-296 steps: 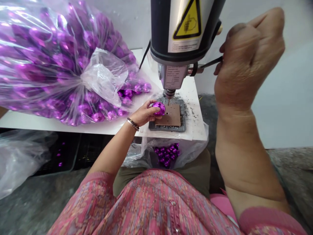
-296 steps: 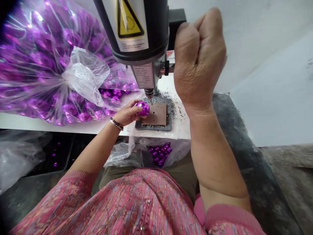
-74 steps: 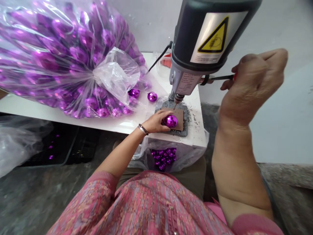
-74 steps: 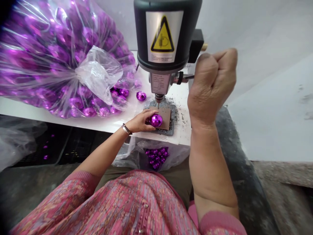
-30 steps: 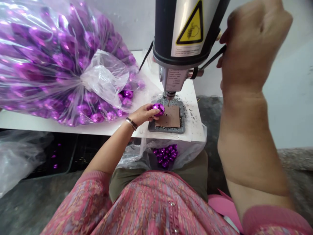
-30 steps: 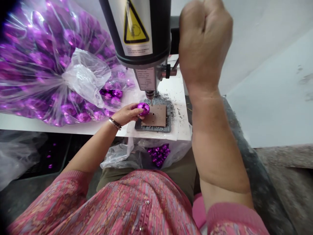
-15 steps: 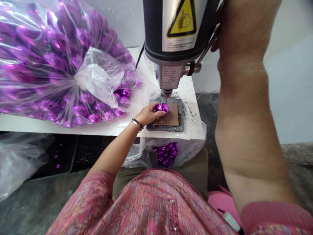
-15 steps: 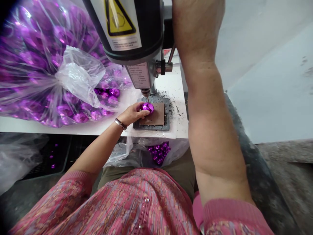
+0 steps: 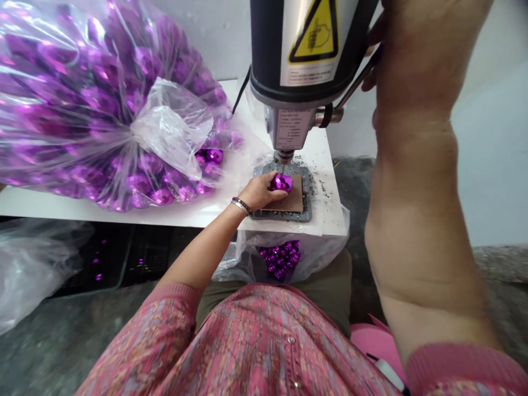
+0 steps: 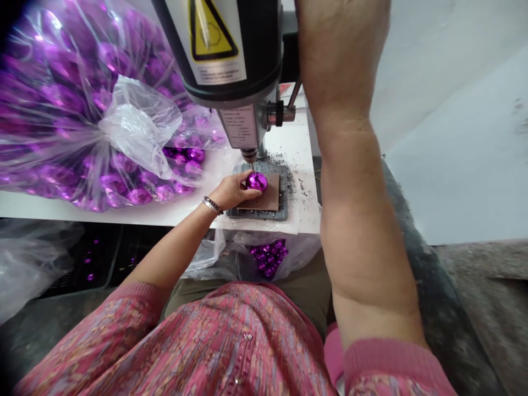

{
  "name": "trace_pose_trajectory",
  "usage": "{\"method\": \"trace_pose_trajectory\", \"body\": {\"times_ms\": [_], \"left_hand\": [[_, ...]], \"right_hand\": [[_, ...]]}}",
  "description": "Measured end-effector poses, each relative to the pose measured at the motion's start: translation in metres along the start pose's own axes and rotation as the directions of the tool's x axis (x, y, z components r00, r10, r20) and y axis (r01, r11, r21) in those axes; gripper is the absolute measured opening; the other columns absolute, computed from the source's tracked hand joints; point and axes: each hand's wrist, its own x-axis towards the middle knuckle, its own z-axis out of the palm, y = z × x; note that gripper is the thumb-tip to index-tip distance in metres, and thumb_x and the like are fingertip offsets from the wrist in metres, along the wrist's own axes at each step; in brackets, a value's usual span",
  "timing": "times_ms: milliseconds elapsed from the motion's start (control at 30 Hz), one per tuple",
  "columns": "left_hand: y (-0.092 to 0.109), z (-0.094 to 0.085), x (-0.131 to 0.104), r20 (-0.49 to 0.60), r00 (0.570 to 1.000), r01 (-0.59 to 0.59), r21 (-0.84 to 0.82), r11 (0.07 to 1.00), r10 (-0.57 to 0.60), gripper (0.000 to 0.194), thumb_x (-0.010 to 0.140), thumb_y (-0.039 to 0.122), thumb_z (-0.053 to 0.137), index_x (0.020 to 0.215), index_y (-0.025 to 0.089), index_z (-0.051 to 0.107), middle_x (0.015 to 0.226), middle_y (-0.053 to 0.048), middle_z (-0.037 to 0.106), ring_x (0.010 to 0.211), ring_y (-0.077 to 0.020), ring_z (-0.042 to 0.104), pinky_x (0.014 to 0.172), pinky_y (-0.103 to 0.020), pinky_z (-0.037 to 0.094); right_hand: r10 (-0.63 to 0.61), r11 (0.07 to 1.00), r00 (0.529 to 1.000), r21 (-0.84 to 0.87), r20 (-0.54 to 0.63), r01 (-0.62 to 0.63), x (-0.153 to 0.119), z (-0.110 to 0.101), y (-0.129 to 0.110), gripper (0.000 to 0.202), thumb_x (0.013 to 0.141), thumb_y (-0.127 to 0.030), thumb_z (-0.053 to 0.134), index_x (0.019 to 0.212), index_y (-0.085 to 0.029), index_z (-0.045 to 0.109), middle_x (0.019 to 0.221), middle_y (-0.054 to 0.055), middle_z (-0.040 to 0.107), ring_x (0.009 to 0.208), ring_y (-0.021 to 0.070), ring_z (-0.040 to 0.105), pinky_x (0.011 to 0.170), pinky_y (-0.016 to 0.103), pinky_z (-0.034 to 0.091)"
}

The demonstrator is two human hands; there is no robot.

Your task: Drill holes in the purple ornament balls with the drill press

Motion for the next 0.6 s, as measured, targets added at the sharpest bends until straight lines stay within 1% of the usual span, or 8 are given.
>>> {"method": "trace_pose_trajectory", "body": {"times_ms": [67,100,200,267,333,433,500,600], "left_hand": [[-0.003,0.003,0.0,0.0,1.0,-0.012,-0.056,0.998,0.012,0.045,0.079,0.037,0.079,0.117,0.015,0.072,0.079,0.003,0.066,0.071,-0.0132,0.053,0.068,-0.024,0.043],[-0.004,0.004,0.0,0.001,1.0,-0.014,-0.078,0.997,0.014,0.046,0.078,0.038,0.08,0.117,0.015,0.072,0.08,0.003,0.066,0.071,-0.0129,0.053,0.068,-0.024,0.043],[-0.005,0.004,-0.001,0.001,1.0,-0.003,-0.113,0.994,0.003,0.049,0.077,0.037,0.08,0.119,0.014,0.072,0.085,0.001,0.07,0.075,-0.0138,0.057,0.072,-0.024,0.046],[-0.005,0.004,-0.001,0.0,1.0,0.001,-0.124,0.992,-0.001,0.051,0.076,0.036,0.081,0.122,0.014,0.071,0.089,0.0,0.072,0.08,-0.015,0.06,0.077,-0.024,0.048],[-0.004,0.004,-0.001,-0.003,1.0,0.0,-0.126,0.992,-0.001,0.052,0.077,0.036,0.081,0.123,0.015,0.071,0.092,-0.001,0.073,0.082,-0.0156,0.061,0.079,-0.025,0.049],[-0.004,0.005,-0.001,-0.019,1.0,-0.003,-0.113,0.994,0.001,0.049,0.077,0.035,0.081,0.12,0.014,0.072,0.093,-0.001,0.073,0.082,-0.0155,0.061,0.079,-0.025,0.048],[-0.005,0.006,-0.001,-0.022,1.0,-0.013,-0.107,0.994,0.011,0.045,0.077,0.035,0.08,0.117,0.015,0.073,0.092,0.0,0.072,0.081,-0.0151,0.06,0.078,-0.025,0.048],[-0.004,0.006,-0.001,-0.018,0.999,-0.031,-0.107,0.994,0.029,0.042,0.078,0.033,0.08,0.114,0.015,0.072,0.089,0.001,0.071,0.081,-0.0148,0.059,0.077,-0.024,0.048]], "right_hand": [[0.051,0.999,0.994,0.003,-0.099,-0.051,-0.015,-0.001,-0.001,0.028,0.1,-0.027,0.033,0.075,-0.02,0.022,0.074,-0.003,0.025,0.066,-0.006,0.038,0.065,0.011,0.03],[0.013,1.0,0.993,-0.015,-0.12,-0.015,-0.024,-0.003,-0.001,0.029,0.1,-0.026,0.035,0.075,-0.02,0.022,0.072,-0.003,0.025,0.064,-0.0058,0.036,0.065,0.012,0.029],[-0.188,0.982,0.973,-0.045,-0.132,0.183,-0.056,-0.009,0.003,0.029,0.098,-0.017,0.04,0.074,-0.018,0.023,0.068,-0.005,0.023,0.062,-0.0051,0.027,0.069,0.015,0.029],[-0.238,0.971,0.962,-0.071,-0.138,0.23,-0.077,-0.013,0.012,0.027,0.092,-0.012,0.045,0.073,-0.016,0.026,0.067,-0.005,0.022,0.062,-0.0037,0.023,0.066,0.016,0.024],[-0.281,0.957,0.95,-0.113,-0.137,0.267,-0.094,-0.015,0.026,0.019,0.087,-0.012,0.048,0.074,-0.014,0.034,0.067,-0.004,0.028,0.063,-0.0027,0.026,0.065,0.015,0.025],[-0.334,0.936,0.931,-0.165,-0.145,0.311,-0.11,-0.015,0.044,0.012,0.089,-0.018,0.049,0.08,-0.013,0.046,0.072,-0.003,0.04,0.068,-0.0015,0.036,0.07,0.015,0.035],[-0.337,0.935,0.928,-0.171,-0.155,0.311,-0.115,-0.013,0.052,0.015,0.093,-0.024,0.049,0.083,-0.013,0.049,0.076,-0.002,0.045,0.071,-0.001,0.04,0.072,0.016,0.039],[-0.347,0.933,0.922,-0.163,-0.171,0.32,-0.119,-0.012,0.058,0.023,0.096,-0.032,0.05,0.084,-0.013,0.05,0.077,-0.002,0.046,0.071,-0.0007,0.041,0.071,0.017,0.041]]}}
